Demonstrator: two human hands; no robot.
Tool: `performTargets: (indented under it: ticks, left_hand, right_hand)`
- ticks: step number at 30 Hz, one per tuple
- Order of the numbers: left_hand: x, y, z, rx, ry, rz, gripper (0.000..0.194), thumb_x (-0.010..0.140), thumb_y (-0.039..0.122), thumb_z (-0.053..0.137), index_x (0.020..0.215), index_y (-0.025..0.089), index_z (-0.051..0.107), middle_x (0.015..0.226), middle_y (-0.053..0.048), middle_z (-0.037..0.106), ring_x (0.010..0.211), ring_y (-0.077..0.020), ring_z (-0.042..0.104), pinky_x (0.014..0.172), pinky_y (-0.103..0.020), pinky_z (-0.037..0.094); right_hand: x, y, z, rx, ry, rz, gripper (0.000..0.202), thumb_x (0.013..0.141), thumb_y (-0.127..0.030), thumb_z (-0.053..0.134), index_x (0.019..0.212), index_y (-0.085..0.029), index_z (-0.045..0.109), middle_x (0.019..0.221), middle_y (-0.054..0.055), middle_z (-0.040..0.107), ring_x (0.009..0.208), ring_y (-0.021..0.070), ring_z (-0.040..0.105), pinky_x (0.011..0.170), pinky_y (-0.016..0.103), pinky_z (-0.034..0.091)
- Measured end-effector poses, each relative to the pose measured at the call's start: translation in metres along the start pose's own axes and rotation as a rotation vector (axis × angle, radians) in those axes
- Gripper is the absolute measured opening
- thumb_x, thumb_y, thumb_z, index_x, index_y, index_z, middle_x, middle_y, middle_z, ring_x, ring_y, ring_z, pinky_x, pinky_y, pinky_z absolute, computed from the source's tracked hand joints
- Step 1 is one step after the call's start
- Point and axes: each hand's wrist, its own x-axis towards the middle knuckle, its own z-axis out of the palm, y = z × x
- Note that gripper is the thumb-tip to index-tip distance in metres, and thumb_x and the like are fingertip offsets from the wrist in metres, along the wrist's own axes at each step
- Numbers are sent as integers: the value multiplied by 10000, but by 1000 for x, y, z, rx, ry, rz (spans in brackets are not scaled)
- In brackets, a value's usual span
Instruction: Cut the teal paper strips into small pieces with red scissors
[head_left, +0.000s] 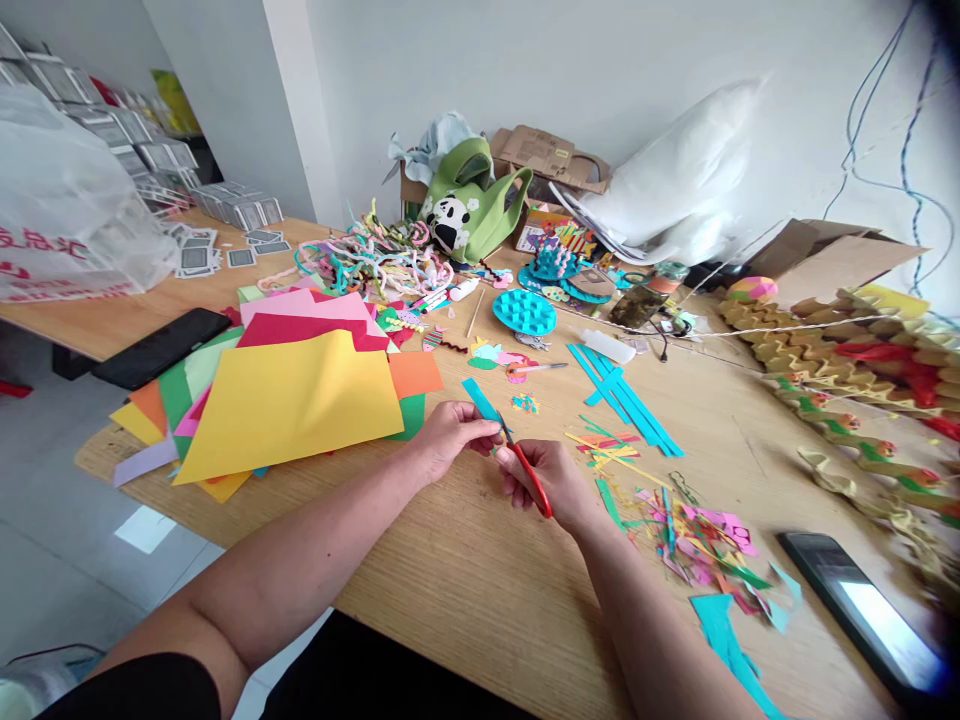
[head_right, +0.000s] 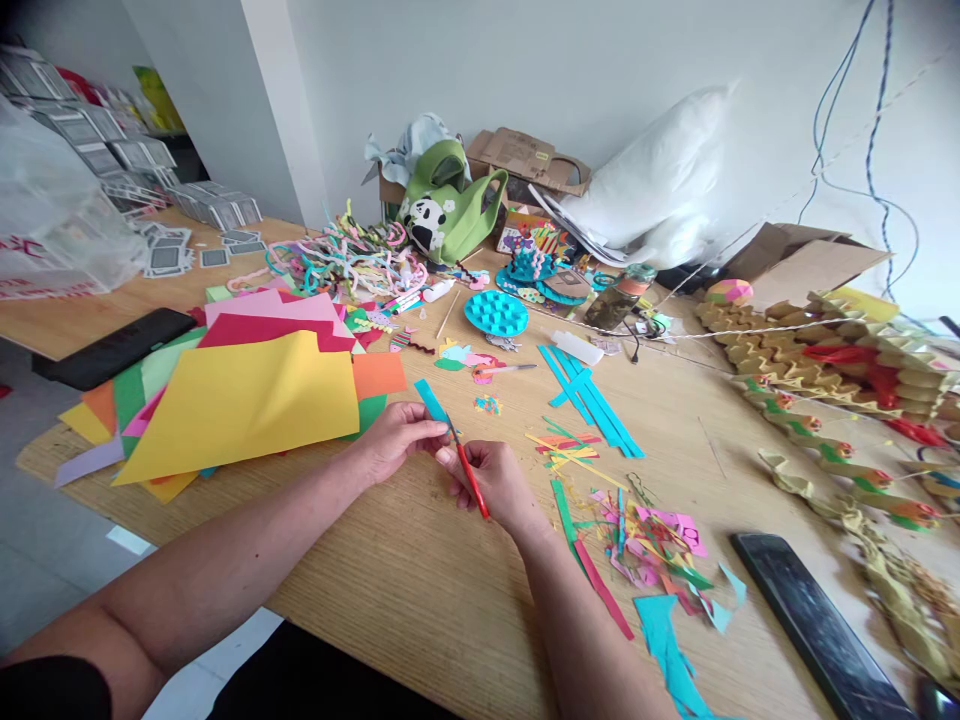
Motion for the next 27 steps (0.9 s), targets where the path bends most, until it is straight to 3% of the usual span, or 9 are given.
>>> performTargets:
  ticks: [27]
  left_hand:
    - [-1,2,-1,-20,-70,-24,175,608,242,720,661,99,633,628,-32,636,569,-107,559,608,-266,431]
  right_hand:
    - [-2,-5,-1,-47,7,35,491,685,-619,647,562,-161,517,463,2,573,359,101,516,331,181,339]
